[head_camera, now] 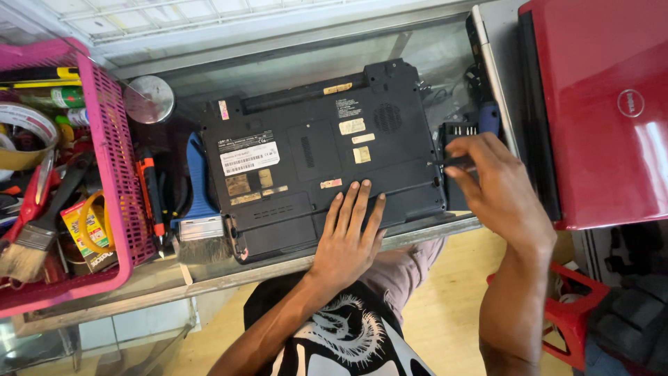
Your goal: The person uses a screwdriver to remove screws from the bottom casing of a laptop placed on a glass counter. They systematically loosen and remove several screws from different locations on the laptop's underside.
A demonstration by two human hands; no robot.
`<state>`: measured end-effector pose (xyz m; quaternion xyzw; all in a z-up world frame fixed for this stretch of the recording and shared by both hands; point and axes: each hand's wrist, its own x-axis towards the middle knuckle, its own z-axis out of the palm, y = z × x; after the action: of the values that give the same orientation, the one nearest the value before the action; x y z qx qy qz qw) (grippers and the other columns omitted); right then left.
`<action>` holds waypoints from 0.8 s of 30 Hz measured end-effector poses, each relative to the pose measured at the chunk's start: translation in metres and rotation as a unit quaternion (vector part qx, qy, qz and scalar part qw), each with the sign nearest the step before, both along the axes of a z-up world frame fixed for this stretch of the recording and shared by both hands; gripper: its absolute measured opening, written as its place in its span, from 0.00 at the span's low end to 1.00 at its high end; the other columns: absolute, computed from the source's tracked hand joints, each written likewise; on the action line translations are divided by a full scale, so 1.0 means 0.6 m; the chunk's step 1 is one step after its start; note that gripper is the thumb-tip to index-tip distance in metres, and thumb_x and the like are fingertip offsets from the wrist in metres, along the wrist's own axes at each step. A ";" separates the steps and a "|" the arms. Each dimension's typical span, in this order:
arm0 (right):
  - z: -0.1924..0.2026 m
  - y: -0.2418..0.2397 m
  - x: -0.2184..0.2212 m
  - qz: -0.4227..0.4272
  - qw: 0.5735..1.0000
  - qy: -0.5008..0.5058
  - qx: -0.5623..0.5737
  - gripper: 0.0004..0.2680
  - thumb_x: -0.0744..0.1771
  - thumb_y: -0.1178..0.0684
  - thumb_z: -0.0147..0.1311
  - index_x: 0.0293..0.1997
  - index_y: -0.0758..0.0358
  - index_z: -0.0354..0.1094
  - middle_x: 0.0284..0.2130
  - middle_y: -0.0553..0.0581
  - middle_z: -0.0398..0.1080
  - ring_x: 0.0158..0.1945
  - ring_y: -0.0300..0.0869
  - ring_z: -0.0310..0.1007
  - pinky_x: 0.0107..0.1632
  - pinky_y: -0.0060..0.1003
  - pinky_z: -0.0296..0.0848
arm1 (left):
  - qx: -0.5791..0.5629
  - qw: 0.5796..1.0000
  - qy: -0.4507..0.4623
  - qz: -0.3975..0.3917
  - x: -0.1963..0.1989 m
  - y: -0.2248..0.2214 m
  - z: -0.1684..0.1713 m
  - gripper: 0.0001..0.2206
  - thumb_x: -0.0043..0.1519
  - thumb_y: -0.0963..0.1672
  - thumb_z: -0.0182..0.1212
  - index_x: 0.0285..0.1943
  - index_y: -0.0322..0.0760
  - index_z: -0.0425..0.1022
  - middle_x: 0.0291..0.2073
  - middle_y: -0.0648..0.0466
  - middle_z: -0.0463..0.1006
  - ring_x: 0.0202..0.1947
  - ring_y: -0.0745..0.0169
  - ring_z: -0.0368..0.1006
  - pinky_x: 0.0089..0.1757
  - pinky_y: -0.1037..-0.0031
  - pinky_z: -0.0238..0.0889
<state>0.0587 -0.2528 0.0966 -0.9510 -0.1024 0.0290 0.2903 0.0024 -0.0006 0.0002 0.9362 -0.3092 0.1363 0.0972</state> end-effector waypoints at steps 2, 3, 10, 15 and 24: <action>-0.009 0.002 0.001 -0.029 0.999 -0.015 -0.012 0.06 0.69 0.63 0.56 0.51 0.67 0.68 0.43 0.59 0.70 0.44 0.48 0.75 0.48 0.42 0.73 | -0.005 1.000 0.003 -0.002 -0.002 0.001 -0.002 0.25 0.70 0.50 0.55 0.74 0.37 0.64 0.72 0.36 0.60 0.73 0.40 0.58 0.67 0.53 0.55; -0.012 0.002 0.002 -0.058 0.998 -0.031 -0.024 0.03 0.70 0.63 0.56 0.47 0.66 0.69 0.39 0.58 0.73 0.40 0.47 0.75 0.44 0.42 0.70 | -0.009 1.000 0.005 -0.003 -0.001 0.001 -0.003 0.24 0.70 0.50 0.54 0.74 0.36 0.64 0.72 0.36 0.60 0.73 0.39 0.57 0.67 0.52 0.55; -0.007 -0.010 -0.020 -0.087 0.988 -0.100 0.083 0.04 0.69 0.69 0.56 0.47 0.70 0.70 0.40 0.62 0.71 0.43 0.46 0.74 0.50 0.36 0.75 | -0.017 1.000 0.010 -0.010 -0.001 0.004 -0.003 0.24 0.72 0.50 0.51 0.75 0.36 0.62 0.73 0.36 0.60 0.73 0.39 0.58 0.67 0.52 0.55; -0.024 -0.013 -0.047 -0.156 0.960 -0.028 0.230 0.04 0.70 0.62 0.57 0.48 0.68 0.69 0.36 0.60 0.76 0.40 0.41 0.79 0.46 0.30 0.77 | -0.232 0.967 0.103 -0.001 0.005 -0.004 0.009 0.21 0.70 0.49 0.53 0.67 0.30 0.68 0.65 0.44 0.73 0.71 0.45 0.60 0.65 0.47 0.53; -0.088 0.053 -0.093 -0.123 0.909 0.003 0.398 0.05 0.64 0.66 0.62 0.40 0.73 0.74 0.34 0.65 0.75 0.38 0.44 0.79 0.43 0.37 0.78 | -0.400 0.906 0.118 -0.065 0.048 -0.028 -0.023 0.03 0.66 0.43 0.61 0.40 0.43 0.79 0.25 0.58 0.72 0.33 0.51 0.73 0.36 0.66 0.67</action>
<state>0.0031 -0.2210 0.0436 -0.7612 0.0136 -0.0472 0.6467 0.0311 -0.0175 -0.0135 0.8054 -0.2754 0.1301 0.5085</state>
